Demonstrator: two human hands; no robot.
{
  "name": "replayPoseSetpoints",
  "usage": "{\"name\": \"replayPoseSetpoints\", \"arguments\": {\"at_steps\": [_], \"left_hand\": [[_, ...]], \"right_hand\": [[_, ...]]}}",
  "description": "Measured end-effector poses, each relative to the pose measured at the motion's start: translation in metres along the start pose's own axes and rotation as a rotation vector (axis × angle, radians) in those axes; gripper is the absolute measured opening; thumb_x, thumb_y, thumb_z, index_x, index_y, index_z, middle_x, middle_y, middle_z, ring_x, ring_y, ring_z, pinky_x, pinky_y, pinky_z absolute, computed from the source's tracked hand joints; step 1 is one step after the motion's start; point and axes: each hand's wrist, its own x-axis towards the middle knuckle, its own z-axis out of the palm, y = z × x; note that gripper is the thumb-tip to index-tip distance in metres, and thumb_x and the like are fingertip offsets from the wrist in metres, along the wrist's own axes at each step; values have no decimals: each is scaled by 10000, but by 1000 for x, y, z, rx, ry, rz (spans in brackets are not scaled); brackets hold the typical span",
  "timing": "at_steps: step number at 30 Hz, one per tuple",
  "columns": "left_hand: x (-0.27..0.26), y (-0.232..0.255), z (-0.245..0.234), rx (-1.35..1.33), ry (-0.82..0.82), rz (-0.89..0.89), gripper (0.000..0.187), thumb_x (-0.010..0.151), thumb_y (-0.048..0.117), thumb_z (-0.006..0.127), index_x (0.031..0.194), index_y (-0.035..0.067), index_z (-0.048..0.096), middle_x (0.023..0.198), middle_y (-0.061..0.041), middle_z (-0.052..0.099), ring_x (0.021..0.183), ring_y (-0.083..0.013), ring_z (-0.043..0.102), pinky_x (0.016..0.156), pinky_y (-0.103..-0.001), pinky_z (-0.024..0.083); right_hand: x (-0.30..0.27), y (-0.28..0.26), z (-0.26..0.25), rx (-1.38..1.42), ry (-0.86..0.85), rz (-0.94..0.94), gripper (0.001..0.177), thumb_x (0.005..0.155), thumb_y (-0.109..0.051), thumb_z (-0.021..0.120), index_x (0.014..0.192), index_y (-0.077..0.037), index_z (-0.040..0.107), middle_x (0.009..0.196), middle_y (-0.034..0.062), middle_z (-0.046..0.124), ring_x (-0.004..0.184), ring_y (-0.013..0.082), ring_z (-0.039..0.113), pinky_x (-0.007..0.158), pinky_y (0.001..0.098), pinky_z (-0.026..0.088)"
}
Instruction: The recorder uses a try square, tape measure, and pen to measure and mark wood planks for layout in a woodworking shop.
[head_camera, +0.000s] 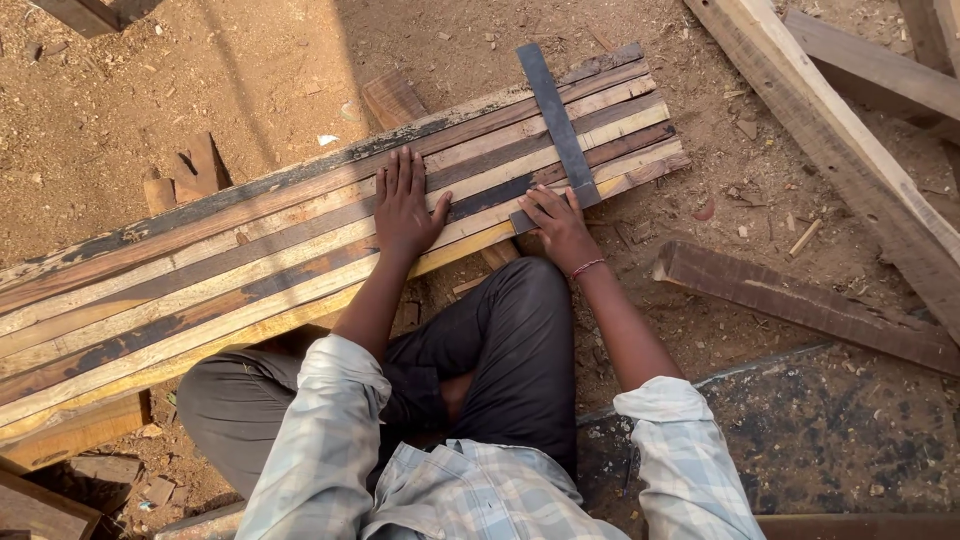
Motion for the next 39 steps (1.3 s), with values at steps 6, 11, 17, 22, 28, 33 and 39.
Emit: {"name": "replayPoseSetpoints", "arguments": {"at_steps": [6,11,17,22,28,33,39], "left_hand": [[0,0,-4,-3,41,18,838,1058,622,376,1634,24,266,1707,-178,232,1599,-311,134,1291,-476,70],[0,1,-7,-36,2,-9,841,1043,628,374,1634,41,258,1707,-162,223,1597,-297,127,1289,-467,63],[1,-1,-3,-25,-6,2,851,1043,638,368,1638,40,250,1714,-165,207,1597,-297,116,1288,-457,57],[-1,2,-9,-12,-33,-10,857,1037,649,347,1638,48,238,1715,-155,190,1596,-289,103,1287,-456,50],[-2,4,-9,0,-62,-3,855,1053,635,307,1646,27,201,1726,-167,161,1603,-293,74,1289,-461,24],[-3,0,6,49,-80,-20,863,1078,630,268,1648,-9,167,1733,-187,103,1611,-317,28,1295,-479,4],[-27,-4,-11,6,-256,-62,917,1036,664,283,1675,35,88,1731,-170,-25,1603,-324,-76,1296,-508,13]], "right_hand": [[2,-5,-4,12,4,14,723,853,-53,765,1500,-247,506,1546,28,477,1507,225,381,1278,527,182],[-3,-8,-14,-42,31,-1,659,846,-38,774,1449,-218,578,1409,52,546,1388,238,490,1255,533,245],[-33,6,-23,-103,104,36,580,821,6,778,1354,-182,649,1281,89,608,1268,281,567,1233,517,333],[-98,17,-25,-151,99,124,547,809,19,776,1312,-171,671,1261,93,620,1249,293,586,1232,515,364],[-171,10,-20,-146,90,157,474,843,-6,768,1287,-150,681,1244,95,629,1234,292,603,1218,518,388],[-207,13,-1,-155,128,112,457,880,4,746,1302,-156,675,1270,79,633,1266,268,604,1230,503,398],[-242,13,2,-160,110,112,467,844,-68,781,1277,-183,647,1260,54,637,1260,251,607,1185,545,396]]}}
